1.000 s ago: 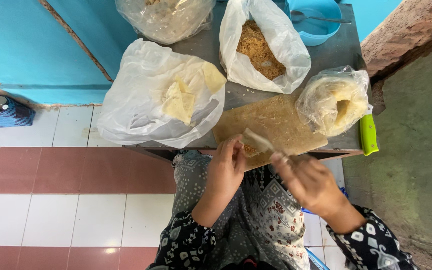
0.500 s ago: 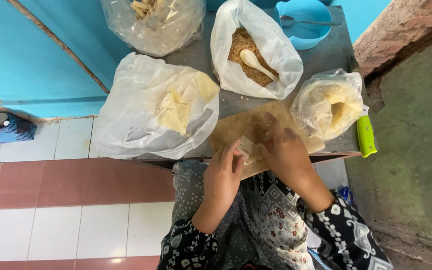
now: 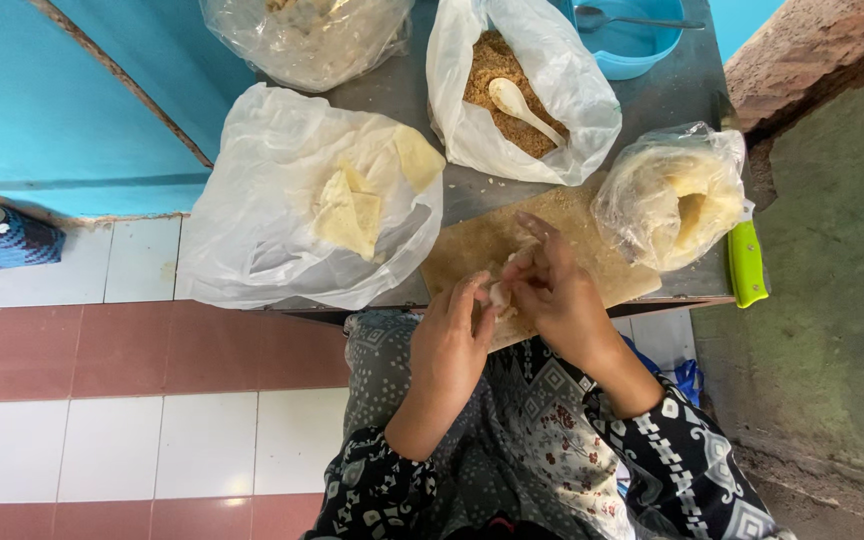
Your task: The person sits at a small table and wraps pieces of dough in thin pastry wrappers, folding them by hand on a cutting board. They take filling from a plastic bag with a spoon, place it on a wrapper, fold the wrapper around the filling, and set the wrapped piece aside with other finished pieces.
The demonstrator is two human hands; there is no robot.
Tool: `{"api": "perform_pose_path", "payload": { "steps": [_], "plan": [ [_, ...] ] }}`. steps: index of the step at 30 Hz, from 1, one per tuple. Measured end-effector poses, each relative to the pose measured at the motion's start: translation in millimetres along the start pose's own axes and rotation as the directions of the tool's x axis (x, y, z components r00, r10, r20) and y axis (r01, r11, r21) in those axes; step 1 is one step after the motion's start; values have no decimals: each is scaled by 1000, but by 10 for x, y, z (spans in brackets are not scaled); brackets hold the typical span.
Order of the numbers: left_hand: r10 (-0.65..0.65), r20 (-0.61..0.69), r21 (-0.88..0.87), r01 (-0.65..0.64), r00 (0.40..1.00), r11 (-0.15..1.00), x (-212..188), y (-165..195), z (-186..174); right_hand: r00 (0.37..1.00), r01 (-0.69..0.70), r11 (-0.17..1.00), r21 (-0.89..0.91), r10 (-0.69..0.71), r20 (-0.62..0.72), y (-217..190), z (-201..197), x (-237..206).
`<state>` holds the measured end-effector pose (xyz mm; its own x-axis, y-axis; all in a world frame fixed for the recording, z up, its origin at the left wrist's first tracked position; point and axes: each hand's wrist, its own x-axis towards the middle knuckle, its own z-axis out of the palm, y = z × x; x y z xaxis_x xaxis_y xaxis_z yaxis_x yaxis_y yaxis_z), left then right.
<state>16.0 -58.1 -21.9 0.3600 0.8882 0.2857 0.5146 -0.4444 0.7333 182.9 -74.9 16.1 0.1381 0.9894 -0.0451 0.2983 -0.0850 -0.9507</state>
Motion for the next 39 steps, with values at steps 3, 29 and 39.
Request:
{"api": "perform_pose_path", "payload": {
  "steps": [3,29,39],
  "plan": [
    [47,-48,-23,-48,998,999,11,21,-20,998,1,1000,-6,-1,59,35,21,52],
    [400,87,75,-406,913,911,37,-144,-214,724,642,585,-496,-675,140,387,-135,-174],
    [457,158,108,-475,876,873,175,-112,-289,853,486,762,-428,-521,39,414,-70,-134]
  ]
}}
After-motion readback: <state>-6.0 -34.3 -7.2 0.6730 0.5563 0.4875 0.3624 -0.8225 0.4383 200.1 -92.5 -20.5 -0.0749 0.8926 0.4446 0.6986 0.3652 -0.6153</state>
